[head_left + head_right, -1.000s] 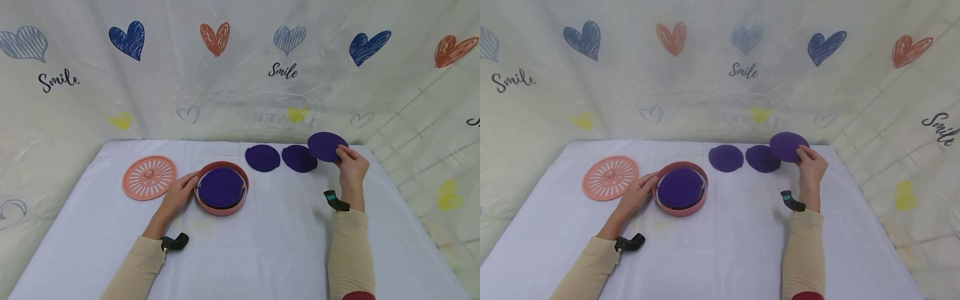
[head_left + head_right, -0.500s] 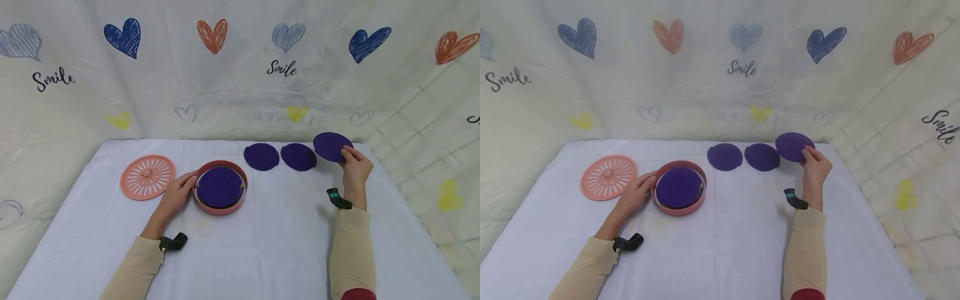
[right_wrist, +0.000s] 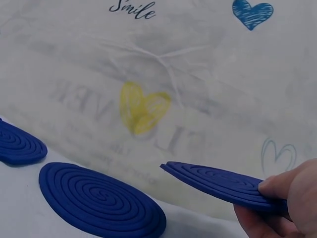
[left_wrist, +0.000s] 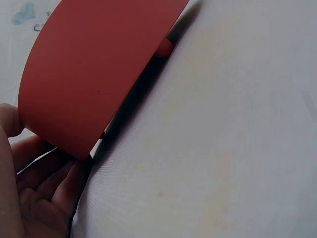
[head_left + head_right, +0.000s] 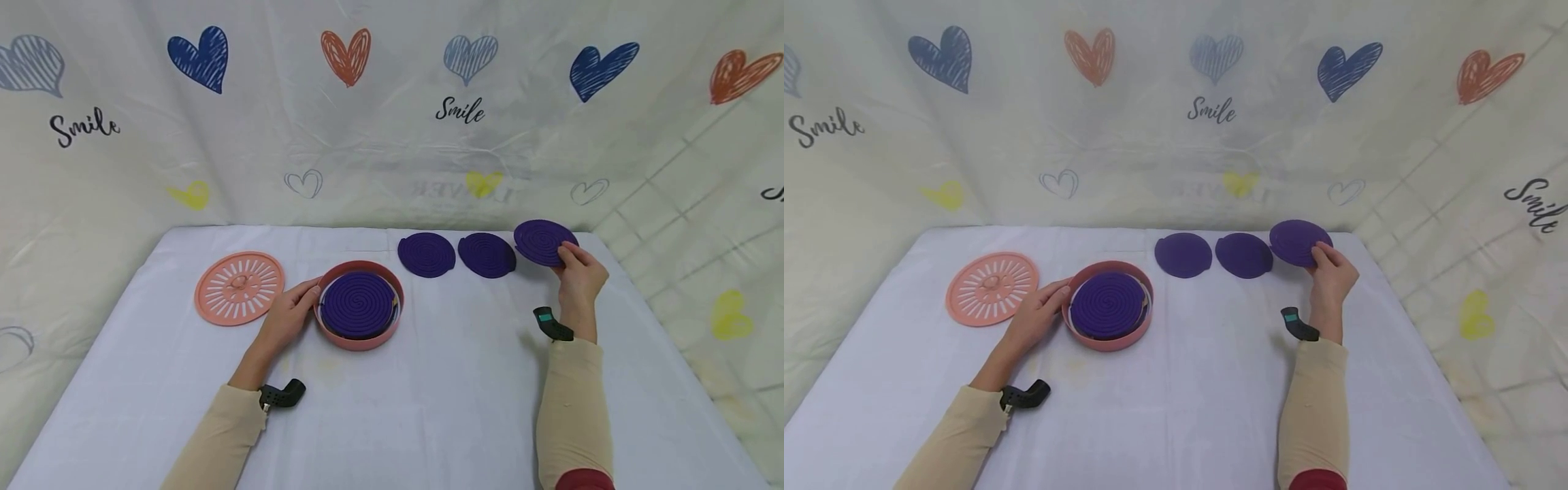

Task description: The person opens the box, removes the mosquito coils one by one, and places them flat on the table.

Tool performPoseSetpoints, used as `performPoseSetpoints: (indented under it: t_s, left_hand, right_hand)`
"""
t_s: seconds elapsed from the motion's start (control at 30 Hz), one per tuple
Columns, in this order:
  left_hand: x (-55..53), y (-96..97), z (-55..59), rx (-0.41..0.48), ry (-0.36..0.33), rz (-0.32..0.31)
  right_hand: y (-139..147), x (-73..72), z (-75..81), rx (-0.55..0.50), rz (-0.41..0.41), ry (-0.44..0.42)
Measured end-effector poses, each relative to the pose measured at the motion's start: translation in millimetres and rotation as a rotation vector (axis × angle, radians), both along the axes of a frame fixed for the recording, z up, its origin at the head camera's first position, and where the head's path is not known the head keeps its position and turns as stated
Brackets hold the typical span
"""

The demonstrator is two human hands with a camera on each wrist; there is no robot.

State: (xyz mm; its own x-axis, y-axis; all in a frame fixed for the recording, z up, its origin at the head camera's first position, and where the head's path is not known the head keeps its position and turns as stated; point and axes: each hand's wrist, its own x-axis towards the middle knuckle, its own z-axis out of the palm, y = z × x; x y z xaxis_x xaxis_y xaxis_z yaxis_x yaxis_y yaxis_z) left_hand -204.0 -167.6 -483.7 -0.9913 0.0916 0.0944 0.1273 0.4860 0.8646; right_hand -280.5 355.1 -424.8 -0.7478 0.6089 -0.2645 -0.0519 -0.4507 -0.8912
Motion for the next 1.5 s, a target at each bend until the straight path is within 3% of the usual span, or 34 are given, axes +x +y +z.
performPoseSetpoints:
  t_s: [0.3,0.7,1.1,1.33,1.5]
  left_hand:
    - [-0.5,0.5,1.5,-0.006,0.003,-0.004]
    - [0.4,0.3,1.0,0.000,-0.008,-0.001]
    - [0.9,0.4,3.1,0.003,-0.014,-0.003]
    - [0.6,0.4,1.9,0.013,-0.017,-0.008]
    - [1.1,0.4,3.6,-0.001,-0.010,-0.005]
  right_hand:
    - [3.1,-1.6,-8.3,-0.013,-0.048,-0.016]
    - [7.9,-3.4,-20.2,0.047,-0.058,-0.062]
    - [6.9,-2.1,-20.8,0.046,-0.057,-0.138]
    - [9.2,-4.6,-26.1,0.029,-0.089,-0.128]
    - [6.0,-3.6,-25.6,0.074,-0.088,-0.144]
